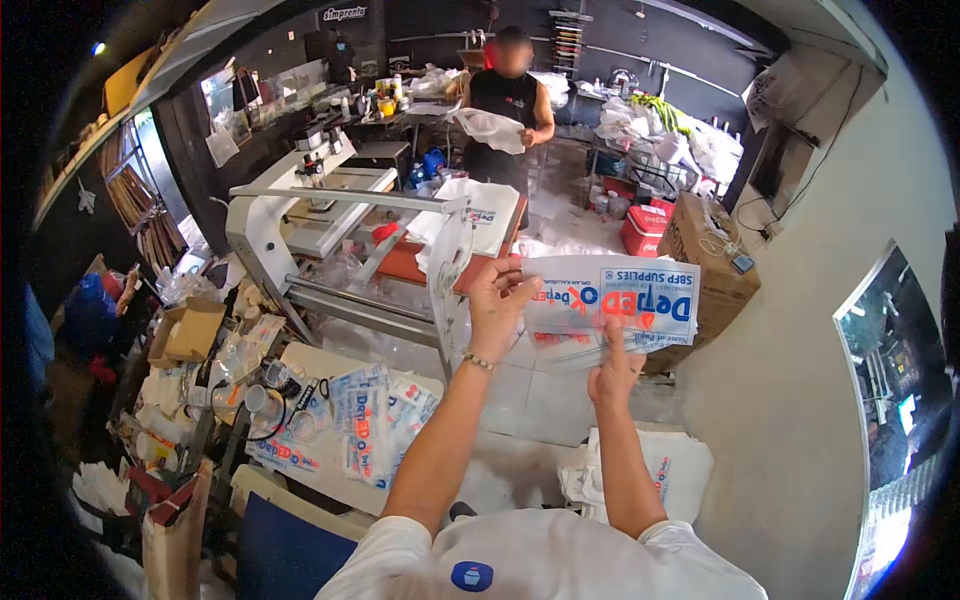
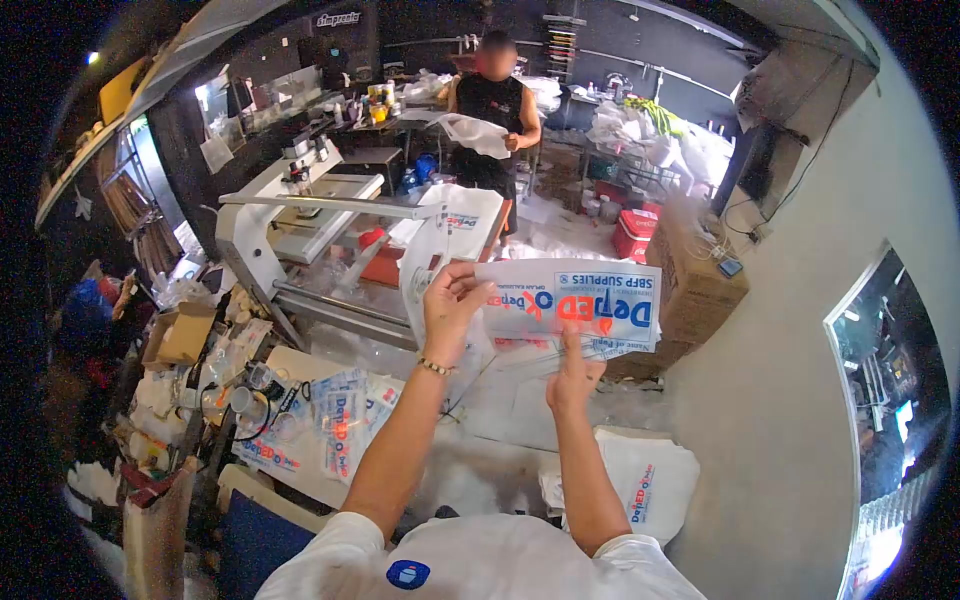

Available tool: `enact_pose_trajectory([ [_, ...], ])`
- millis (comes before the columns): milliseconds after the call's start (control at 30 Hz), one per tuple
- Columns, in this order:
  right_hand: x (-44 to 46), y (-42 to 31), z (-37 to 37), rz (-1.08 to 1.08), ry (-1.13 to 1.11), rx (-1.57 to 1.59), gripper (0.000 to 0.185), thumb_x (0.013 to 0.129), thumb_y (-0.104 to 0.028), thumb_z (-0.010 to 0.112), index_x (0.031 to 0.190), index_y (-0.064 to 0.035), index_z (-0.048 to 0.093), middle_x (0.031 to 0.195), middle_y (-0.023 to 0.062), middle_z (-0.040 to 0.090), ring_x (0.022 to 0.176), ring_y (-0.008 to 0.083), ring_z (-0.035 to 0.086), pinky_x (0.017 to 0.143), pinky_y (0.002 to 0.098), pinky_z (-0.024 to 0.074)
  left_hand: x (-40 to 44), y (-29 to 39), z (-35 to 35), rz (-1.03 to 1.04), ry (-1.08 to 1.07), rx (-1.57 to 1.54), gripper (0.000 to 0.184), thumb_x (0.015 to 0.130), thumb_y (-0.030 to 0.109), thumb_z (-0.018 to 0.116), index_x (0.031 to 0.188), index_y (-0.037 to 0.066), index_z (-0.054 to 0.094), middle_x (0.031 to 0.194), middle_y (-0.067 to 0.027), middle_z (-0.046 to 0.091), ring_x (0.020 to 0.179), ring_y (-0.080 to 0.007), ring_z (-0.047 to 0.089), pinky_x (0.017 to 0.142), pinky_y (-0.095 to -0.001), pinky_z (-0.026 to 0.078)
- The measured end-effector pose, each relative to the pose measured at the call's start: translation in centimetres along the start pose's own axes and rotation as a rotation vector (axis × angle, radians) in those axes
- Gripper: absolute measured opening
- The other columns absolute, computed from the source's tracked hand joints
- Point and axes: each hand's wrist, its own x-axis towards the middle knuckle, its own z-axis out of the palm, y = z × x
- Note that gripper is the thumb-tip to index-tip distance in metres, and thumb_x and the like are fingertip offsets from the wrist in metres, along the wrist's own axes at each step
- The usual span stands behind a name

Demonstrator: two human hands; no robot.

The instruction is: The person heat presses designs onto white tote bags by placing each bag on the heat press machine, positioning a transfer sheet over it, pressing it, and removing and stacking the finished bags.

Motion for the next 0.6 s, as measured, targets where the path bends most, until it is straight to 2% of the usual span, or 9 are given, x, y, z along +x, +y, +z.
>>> enact_pose_trajectory([
  [67, 0.1, 0.3, -0.4, 0.014, 0.025, -0.002, 0.047, 0.085, -0.004, 0.071, 0.127, -0.0016, 0.05, 0.118, 0.0071, 0.061, 0.104, 0.0151, 0.059, 0.093, 0.0325, 0.046, 0.2, -0.3, -0.7, 0.045, 0.017, 0.095, 0.034, 0.079, -0.002, 0.073, 0.109, 0.002, 0.059, 0.099, -0.0069, 0.067, 0.089, -0.011, 0.062, 0.08, -0.0253, 0.053],
  [100, 0.1, 0.4, -0.5, 0.02, 0.011, 0.011, 0.047, 0.085, -0.004, 0.071, 0.127, -0.002, 0.049, 0.119, 0.0069, 0.06, 0.104, 0.0153, 0.059, 0.093, 0.0324, 0.0458, 0.1, -0.1, -0.8, 0.049, 0.023, 0.106, 0.034, 0.079, -0.002, 0.073, 0.109, 0.002, 0.059, 0.099, -0.0069, 0.067, 0.089, -0.011, 0.062, 0.08, -0.0253, 0.053],
  [233, 0.0, 0.4, -0.3, -0.003, -0.047, 0.018, 0.048, 0.086, -0.004, 0.071, 0.129, -0.0036, 0.049, 0.121, 0.0075, 0.06, 0.106, 0.016, 0.058, 0.094, 0.0325, 0.0457, -0.1, 0.3, -1.3, 0.054, -0.002, 0.116, 0.036, 0.079, -0.002, 0.074, 0.111, 0.004, 0.059, 0.095, -0.0041, 0.066, 0.086, -0.01, 0.062, 0.078, -0.0241, 0.052],
  [300, 0.2, 0.5, -0.5, 0.005, -0.063, 0.013, 0.048, 0.086, -0.004, 0.071, 0.129, -0.0039, 0.049, 0.121, 0.0078, 0.059, 0.107, 0.0163, 0.058, 0.094, 0.0326, 0.0457, -0.2, 0.6, -1.4, -0.002, -0.025, 0.073, 0.04, 0.08, 0.004, 0.075, 0.115, 0.003, 0.057, 0.089, -0.0011, 0.064, 0.078, -0.0051, 0.056, 0.07, -0.0208, 0.044],
  [533, -0.3, 0.7, -0.7, 0.141, -0.08, -0.018, 0.047, 0.086, -0.005, 0.071, 0.128, -0.0036, 0.049, 0.121, 0.0079, 0.059, 0.106, 0.0167, 0.059, 0.093, 0.0323, 0.0467, -1.1, 1.7, -3.1, 0.001, -0.066, 0.107, 0.043, 0.079, 0.001, 0.074, 0.117, 0.003, 0.054, 0.089, -0.0027, 0.065, 0.081, -0.0063, 0.059, 0.07, -0.0213, 0.045],
  [567, -0.3, 1.0, -0.9, 0.142, -0.08, -0.023, 0.047, 0.086, -0.005, 0.071, 0.128, -0.0036, 0.049, 0.121, 0.0079, 0.059, 0.106, 0.0167, 0.059, 0.093, 0.0323, 0.0467, -1.4, 2.1, -4.0, -0.074, -0.153, 0.161, 0.044, 0.079, 0.002, 0.074, 0.118, 0.002, 0.054, 0.092, -0.0045, 0.065, 0.084, -0.0091, 0.06, 0.073, -0.0233, 0.047],
  [600, -0.4, 1.3, -1.0, 0.149, -0.111, -0.022, 0.041, 0.086, -0.006, 0.071, 0.123, -0.0049, 0.053, 0.114, 0.0053, 0.062, 0.102, 0.0154, 0.06, 0.091, 0.0314, 0.0469, -1.7, 2.4, -4.6, -0.151, -0.241, 0.213, 0.045, 0.078, 0.003, 0.075, 0.118, 0.002, 0.054, 0.095, -0.0063, 0.065, 0.088, -0.0119, 0.061, 0.076, -0.0253, 0.048],
])
